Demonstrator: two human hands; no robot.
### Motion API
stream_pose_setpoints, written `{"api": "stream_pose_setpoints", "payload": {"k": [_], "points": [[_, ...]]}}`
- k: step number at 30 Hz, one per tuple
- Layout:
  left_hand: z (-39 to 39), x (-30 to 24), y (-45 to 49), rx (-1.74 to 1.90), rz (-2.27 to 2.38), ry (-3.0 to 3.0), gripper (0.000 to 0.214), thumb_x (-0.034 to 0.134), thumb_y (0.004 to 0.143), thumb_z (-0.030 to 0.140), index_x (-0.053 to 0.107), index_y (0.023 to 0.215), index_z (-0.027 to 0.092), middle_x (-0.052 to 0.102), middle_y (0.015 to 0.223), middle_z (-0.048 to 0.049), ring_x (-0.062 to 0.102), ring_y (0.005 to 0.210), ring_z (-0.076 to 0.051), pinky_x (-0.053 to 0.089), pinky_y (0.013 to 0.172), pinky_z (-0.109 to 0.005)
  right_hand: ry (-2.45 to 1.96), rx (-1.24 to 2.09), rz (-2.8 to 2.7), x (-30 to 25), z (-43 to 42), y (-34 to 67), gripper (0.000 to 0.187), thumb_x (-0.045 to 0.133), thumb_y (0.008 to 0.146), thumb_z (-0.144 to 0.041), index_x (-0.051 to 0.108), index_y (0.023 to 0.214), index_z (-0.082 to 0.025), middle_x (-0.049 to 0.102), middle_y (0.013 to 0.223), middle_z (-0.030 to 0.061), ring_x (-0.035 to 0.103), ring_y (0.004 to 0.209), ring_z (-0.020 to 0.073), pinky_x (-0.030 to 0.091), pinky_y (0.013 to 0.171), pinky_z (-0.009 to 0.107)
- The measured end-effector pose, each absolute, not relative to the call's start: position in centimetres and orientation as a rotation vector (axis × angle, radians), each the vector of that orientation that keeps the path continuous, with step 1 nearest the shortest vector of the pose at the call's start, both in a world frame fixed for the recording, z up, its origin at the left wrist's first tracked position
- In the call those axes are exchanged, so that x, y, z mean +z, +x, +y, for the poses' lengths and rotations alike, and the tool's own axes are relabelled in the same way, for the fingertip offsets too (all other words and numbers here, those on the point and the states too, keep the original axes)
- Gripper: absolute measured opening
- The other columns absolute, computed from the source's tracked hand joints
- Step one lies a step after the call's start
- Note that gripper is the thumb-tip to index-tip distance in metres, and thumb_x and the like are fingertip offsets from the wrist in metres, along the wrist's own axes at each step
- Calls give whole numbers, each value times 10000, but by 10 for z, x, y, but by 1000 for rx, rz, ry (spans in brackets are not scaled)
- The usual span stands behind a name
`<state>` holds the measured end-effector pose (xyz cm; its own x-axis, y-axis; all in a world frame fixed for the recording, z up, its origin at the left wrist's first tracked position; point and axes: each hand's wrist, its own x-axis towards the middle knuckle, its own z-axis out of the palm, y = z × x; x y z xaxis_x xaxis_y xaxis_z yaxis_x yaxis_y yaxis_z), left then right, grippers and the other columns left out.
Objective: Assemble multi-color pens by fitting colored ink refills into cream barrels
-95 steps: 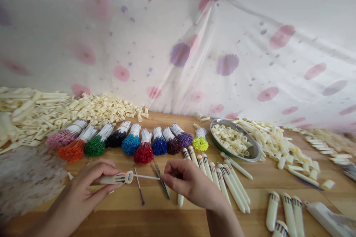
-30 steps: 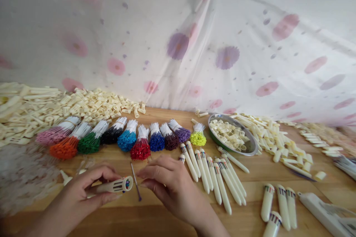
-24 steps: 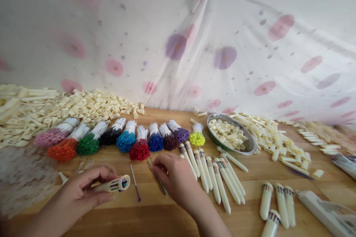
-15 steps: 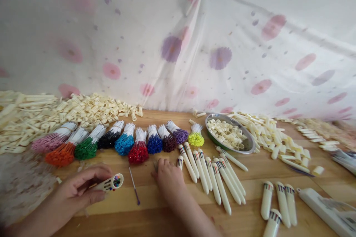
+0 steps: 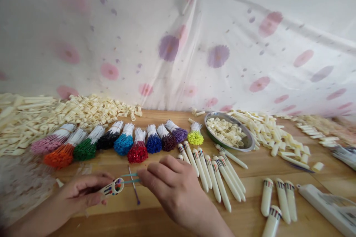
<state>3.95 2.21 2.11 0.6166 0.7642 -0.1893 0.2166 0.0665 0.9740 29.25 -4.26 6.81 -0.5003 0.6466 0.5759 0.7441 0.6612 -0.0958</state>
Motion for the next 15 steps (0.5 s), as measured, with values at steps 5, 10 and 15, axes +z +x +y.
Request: {"api": "stream_pose_setpoints", "payload": {"k": [5,10,15], "points": [[20,20,39,476,821,1433,177,688,745,357,736,915,363,687,974,34,627,862,-184,524,687,-216,-1100,-321,-2307,68,-44,290,176,544,892,-195,610,1055,-187,650,779,13,477,607,128,347,528,264],[18,23,38,434,800,1458,202,634,788,423,724,960,368,683,979,30,621,747,-147,515,655,-203,-1064,-281,-2298,67,-41,289,203,432,946,-188,628,997,-172,666,781,18,502,675,142,357,561,277],[18,24,38,402,819,1494,226,601,810,443,721,975,347,674,1040,17,619,730,-142,510,662,-207,-1059,-297,-2314,66,-42,288,244,393,963,-207,623,1036,-171,684,821,20,498,694,149,350,557,288]]}}
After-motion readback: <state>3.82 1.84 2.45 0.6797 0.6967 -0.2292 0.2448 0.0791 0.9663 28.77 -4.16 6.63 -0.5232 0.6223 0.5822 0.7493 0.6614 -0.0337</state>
